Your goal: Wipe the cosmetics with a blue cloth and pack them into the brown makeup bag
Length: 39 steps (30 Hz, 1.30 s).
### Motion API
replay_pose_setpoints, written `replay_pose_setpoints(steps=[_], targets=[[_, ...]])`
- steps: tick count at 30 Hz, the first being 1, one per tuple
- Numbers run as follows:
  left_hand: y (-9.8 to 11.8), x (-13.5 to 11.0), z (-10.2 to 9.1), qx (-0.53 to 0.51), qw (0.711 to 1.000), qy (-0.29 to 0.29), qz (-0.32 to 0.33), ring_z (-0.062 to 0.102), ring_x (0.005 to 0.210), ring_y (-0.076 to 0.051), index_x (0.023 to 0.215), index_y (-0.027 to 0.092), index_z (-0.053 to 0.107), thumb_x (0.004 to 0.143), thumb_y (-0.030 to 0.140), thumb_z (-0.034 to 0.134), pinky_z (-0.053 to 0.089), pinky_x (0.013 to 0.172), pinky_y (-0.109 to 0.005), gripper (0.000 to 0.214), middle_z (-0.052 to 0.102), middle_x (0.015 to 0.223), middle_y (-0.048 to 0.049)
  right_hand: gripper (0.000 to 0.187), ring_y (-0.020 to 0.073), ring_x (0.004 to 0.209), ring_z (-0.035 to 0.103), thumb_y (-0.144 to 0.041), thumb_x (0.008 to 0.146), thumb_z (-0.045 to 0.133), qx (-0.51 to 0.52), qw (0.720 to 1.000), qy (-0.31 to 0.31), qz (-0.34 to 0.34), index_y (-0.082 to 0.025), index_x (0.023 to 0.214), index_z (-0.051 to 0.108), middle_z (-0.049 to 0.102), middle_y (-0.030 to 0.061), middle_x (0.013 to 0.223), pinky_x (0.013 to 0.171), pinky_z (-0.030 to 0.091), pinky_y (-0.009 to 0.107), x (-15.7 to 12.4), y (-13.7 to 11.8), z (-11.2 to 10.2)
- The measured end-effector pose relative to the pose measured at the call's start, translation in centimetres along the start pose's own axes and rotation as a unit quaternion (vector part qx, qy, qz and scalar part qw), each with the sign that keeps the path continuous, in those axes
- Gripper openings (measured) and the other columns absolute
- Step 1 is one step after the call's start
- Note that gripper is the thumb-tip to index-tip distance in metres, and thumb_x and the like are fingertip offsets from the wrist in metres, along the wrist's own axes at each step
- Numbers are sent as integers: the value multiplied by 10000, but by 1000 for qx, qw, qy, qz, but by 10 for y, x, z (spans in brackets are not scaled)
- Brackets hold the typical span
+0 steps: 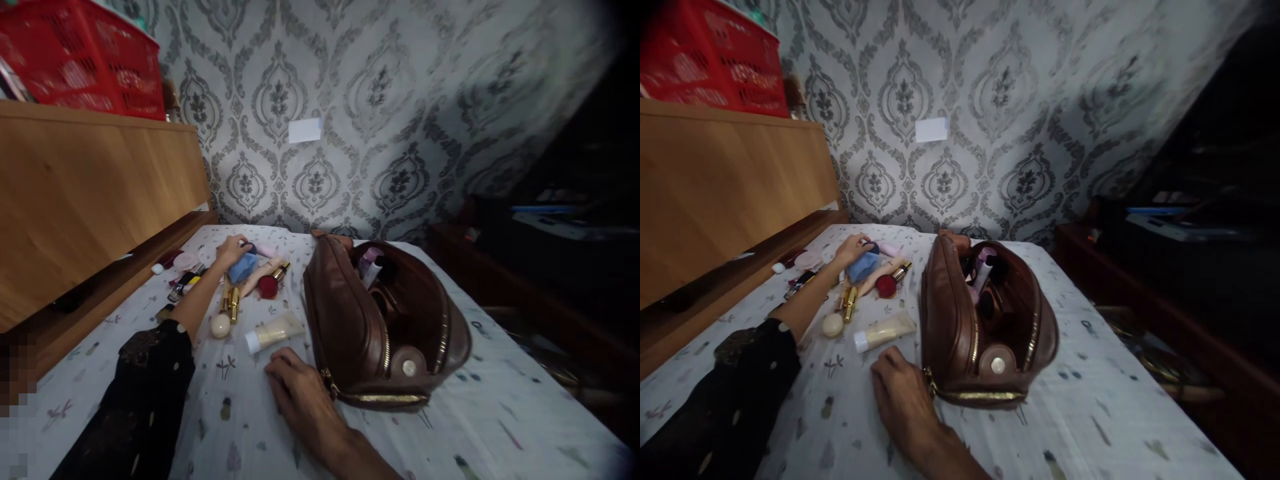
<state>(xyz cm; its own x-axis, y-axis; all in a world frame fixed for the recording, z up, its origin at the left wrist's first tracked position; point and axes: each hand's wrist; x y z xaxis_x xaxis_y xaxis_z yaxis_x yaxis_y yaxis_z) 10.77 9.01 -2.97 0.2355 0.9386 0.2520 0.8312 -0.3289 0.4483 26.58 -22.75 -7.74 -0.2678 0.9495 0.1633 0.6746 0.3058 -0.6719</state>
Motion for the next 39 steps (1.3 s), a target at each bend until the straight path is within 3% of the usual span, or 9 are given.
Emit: replay_pose_setpoints(steps=[4,10,14,17,23,30,34,39], targets=[[12,-20,4,85,995,0,59,582,1071,-276,1086,282,678,897,439,524,425,851,-334,289,636,1168,-69,175,174,889,673,-117,928,502,-39,999,-3,0,-180,906,664,662,61,1037,781,506,261,-1,-4,-2],[28,-34,2,155,978,-11,137,609,1097,-307,1116,268,670,917,371,478,459,838,-353,296,645,1268,-81,164,164,811,662,-168,933,516,-92,995,20,-30,-172,887,674,669,55,999,707,503,251,-2,0,1],[33,-44,-9,195,969,39,146,609,1112,-317,1184,255,637,939,404,429,487,765,-359,354,561,1392,-90,157,155,755,635,-171,915,516,-83,995,37,-41,-169,885,670,659,53,976,678,495,253,-2,4,5],[42,-61,-19,227,956,84,166,641,1017,-276,1162,235,640,965,393,373,477,669,-323,367,595,1306,-94,167,151,737,622,-171,915,503,-70,996,38,-37,-168,892,669,651,54,978,680,494,258,-2,6,6],[57,-118,-32,189,948,109,231,652,818,-192,1029,211,653,996,396,332,453,634,-276,372,659,1055,-60,188,149,752,632,-170,930,489,-70,996,37,-41,-165,927,677,656,63,993,698,499,250,-3,6,6],[39,-191,-16,172,928,108,311,676,806,-168,985,222,672,1033,408,281,472,628,-250,436,697,989,-50,187,172,789,675,-180,928,505,-99,995,8,-13,-170,955,690,676,59,1031,692,508,262,-2,1,2],[32,-202,-7,213,912,146,318,688,815,-172,956,213,695,1036,407,283,473,614,-253,462,713,951,-55,163,175,752,665,-168,903,526,-104,994,9,-12,-163,926,687,670,67,1012,660,507,271,-2,1,2],[31,-200,-2,231,902,150,331,689,827,-178,927,217,708,1035,384,289,474,611,-259,464,724,916,-55,156,173,747,652,-162,891,524,-89,995,24,-26,-166,901,680,660,70,1004,661,503,270,-3,2,3]])
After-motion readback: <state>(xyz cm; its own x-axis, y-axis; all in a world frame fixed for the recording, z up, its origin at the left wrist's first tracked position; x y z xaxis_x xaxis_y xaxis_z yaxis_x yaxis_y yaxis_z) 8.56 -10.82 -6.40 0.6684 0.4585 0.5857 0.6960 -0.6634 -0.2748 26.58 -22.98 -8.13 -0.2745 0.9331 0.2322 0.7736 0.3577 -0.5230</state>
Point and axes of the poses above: each hand's wrist, its own x-axis towards the middle knuckle, its own z-axis out of the palm, y = z × x
